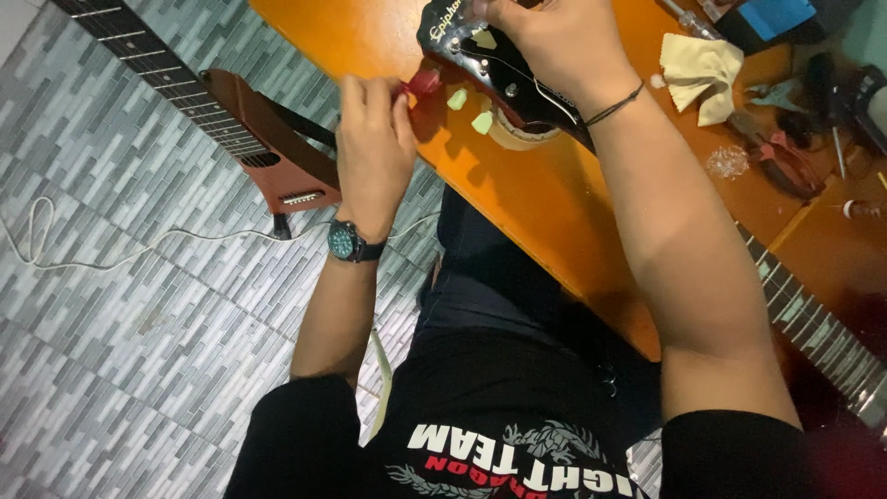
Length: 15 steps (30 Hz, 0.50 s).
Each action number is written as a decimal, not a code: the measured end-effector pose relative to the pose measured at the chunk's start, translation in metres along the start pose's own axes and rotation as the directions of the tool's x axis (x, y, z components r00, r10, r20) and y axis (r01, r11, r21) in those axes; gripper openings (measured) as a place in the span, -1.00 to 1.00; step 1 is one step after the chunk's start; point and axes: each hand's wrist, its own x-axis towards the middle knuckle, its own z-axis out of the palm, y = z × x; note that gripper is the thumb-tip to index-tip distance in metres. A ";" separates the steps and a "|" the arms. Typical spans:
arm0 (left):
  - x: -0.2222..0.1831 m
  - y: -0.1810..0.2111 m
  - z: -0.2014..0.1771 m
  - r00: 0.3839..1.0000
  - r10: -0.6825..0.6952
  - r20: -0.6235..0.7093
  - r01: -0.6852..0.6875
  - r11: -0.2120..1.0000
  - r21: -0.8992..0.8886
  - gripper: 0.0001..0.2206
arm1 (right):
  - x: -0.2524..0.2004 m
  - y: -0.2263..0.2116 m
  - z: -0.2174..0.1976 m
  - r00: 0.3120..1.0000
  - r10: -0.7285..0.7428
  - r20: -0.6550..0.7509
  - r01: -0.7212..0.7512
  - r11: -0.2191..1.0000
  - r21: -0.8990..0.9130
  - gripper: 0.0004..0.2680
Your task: Restringing an electric guitar by threading a new string and winding it with a tool.
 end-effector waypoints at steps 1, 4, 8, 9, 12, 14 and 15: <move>-0.003 -0.001 0.001 0.999 0.014 0.035 -0.015 1.000 0.015 -0.93 | 0.001 0.001 0.001 0.999 0.034 -0.022 -0.035 0.999 -0.016 -0.87; -0.014 0.001 0.002 0.975 -0.046 0.215 0.039 0.998 0.040 -0.88 | 0.001 0.001 0.000 1.000 -0.024 -0.009 0.023 0.999 -0.036 -0.85; -0.014 0.026 -0.011 0.979 0.106 0.174 -0.073 0.980 -0.186 -0.85 | -0.005 -0.017 0.001 0.969 0.244 -0.023 -0.242 0.967 0.080 -0.82; -0.011 0.030 -0.013 0.983 0.106 0.150 -0.068 0.970 -0.235 -0.89 | -0.006 -0.014 0.000 0.987 0.160 -0.016 -0.160 0.987 0.013 -0.76; 0.010 0.022 -0.012 0.992 0.066 0.109 -0.037 0.968 -0.249 -0.92 | -0.005 -0.007 -0.002 1.000 -0.018 -0.011 0.017 0.997 -0.070 -0.74; 0.025 0.007 -0.012 0.996 0.027 0.090 -0.008 0.978 -0.209 -0.92 | -0.005 0.000 0.000 0.994 -0.112 -0.016 0.110 0.991 -0.081 -0.78; 0.031 -0.001 -0.013 0.998 0.014 0.065 -0.004 0.988 -0.153 -0.91 | -0.006 0.005 0.001 0.999 -0.053 -0.002 0.053 0.994 -0.092 -0.78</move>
